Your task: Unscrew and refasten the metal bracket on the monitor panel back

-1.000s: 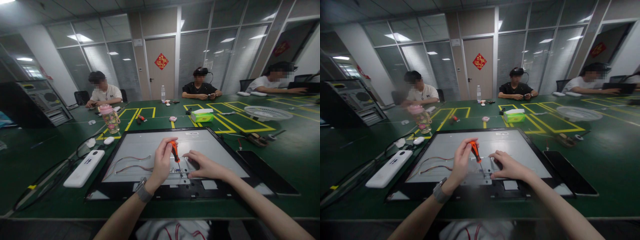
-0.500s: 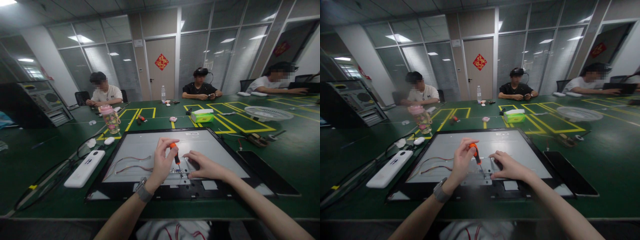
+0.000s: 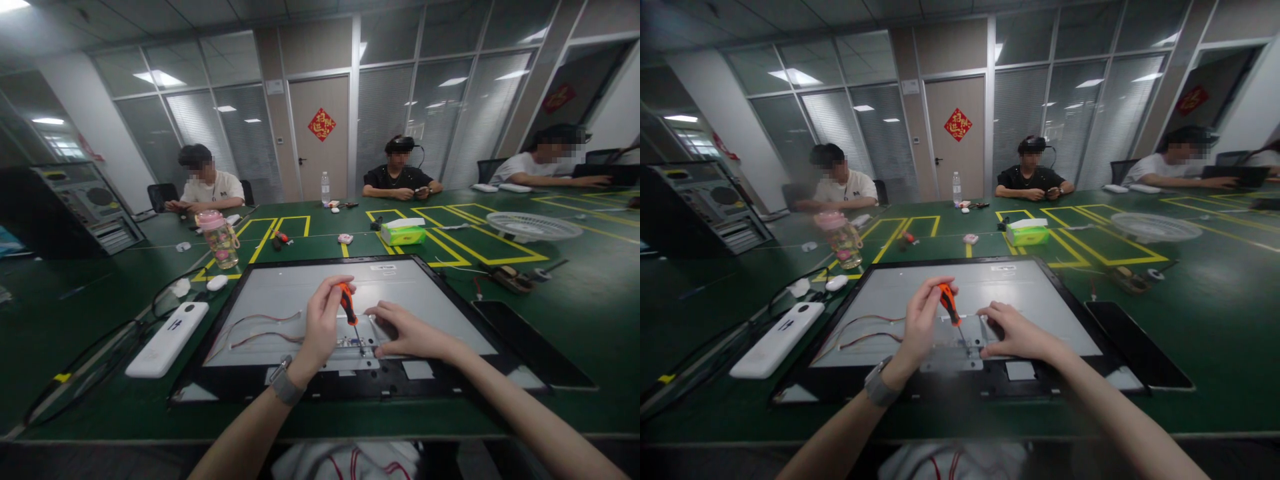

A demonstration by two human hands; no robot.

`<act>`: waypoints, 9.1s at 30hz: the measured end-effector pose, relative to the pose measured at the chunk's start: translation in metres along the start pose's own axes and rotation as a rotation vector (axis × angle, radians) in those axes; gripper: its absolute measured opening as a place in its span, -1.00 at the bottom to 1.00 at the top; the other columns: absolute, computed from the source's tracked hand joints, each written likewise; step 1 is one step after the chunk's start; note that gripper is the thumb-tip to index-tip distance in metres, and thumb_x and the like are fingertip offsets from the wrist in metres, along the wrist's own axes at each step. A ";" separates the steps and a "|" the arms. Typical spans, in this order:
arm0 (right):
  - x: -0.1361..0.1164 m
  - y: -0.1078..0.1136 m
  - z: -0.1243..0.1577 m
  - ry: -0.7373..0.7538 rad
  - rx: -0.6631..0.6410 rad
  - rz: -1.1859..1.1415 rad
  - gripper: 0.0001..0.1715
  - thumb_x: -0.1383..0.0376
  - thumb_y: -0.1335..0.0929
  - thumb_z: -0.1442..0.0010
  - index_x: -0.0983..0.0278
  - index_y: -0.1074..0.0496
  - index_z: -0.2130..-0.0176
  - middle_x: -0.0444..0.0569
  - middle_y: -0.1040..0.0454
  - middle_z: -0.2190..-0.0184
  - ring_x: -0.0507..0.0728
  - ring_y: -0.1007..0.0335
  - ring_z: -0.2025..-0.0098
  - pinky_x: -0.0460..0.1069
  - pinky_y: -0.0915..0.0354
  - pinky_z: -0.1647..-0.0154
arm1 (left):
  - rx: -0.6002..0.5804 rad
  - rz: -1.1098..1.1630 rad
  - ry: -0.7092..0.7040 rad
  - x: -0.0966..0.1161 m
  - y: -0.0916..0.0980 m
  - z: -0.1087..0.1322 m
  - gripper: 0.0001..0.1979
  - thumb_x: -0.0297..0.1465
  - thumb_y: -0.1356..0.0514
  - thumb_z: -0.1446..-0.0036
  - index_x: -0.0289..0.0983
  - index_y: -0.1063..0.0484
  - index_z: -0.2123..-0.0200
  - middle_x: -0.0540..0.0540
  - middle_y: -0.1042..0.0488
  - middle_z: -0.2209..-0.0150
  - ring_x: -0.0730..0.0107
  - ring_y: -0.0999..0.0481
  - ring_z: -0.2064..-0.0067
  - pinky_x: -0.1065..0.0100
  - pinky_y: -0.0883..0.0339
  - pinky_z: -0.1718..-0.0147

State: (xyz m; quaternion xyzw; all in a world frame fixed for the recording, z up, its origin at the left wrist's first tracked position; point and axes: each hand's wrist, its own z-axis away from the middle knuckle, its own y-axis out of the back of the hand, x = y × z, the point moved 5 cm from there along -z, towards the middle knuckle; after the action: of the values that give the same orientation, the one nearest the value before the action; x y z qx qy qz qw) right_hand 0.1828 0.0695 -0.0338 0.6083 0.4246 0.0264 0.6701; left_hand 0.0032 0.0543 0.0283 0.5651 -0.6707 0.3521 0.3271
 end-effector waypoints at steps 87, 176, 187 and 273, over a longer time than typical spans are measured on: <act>0.000 0.001 0.001 -0.016 -0.003 -0.012 -0.23 -0.03 -0.47 -0.01 0.23 -0.31 -0.11 0.00 -0.32 0.16 0.24 -0.29 0.11 0.06 -0.26 0.08 | 0.064 -0.117 -0.043 0.006 0.002 0.001 -0.67 -0.35 -0.01 -0.31 -0.20 -0.47 -0.03 -0.12 -0.50 0.15 0.31 -0.46 0.10 0.30 -0.28 0.05; 0.000 0.001 0.002 -0.012 -0.002 -0.025 -0.25 0.00 -0.48 -0.01 0.21 -0.31 -0.11 -0.02 -0.30 0.19 0.21 -0.28 0.15 0.05 -0.25 0.11 | 0.049 -0.222 -0.053 0.002 0.000 0.003 -0.69 -0.30 0.03 -0.36 -0.23 -0.43 0.01 -0.09 -0.46 0.22 0.34 -0.44 0.15 0.34 -0.28 0.12; 0.002 0.000 0.001 -0.002 0.002 -0.016 -0.26 0.00 -0.48 0.00 0.20 -0.32 -0.10 -0.04 -0.30 0.22 0.19 -0.28 0.18 0.04 -0.26 0.15 | 0.006 -0.217 -0.087 0.006 -0.003 0.004 -0.68 -0.26 0.01 -0.35 -0.22 -0.46 0.03 -0.09 -0.44 0.25 0.33 -0.43 0.18 0.32 -0.28 0.13; 0.001 0.001 -0.004 -0.091 -0.012 -0.089 -0.14 -0.07 -0.53 0.14 0.21 -0.37 -0.08 -0.09 -0.30 0.26 0.18 -0.27 0.19 0.00 -0.23 0.19 | -0.109 -0.085 0.004 0.003 -0.001 -0.005 -0.71 -0.32 -0.03 -0.30 -0.23 -0.51 0.07 -0.11 -0.48 0.17 0.29 -0.46 0.10 0.29 -0.27 0.05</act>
State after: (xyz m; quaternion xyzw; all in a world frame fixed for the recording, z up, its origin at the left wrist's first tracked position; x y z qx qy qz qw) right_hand 0.1815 0.0736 -0.0336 0.5852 0.4204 -0.0286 0.6928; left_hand 0.0036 0.0566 0.0337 0.5737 -0.6634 0.3019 0.3736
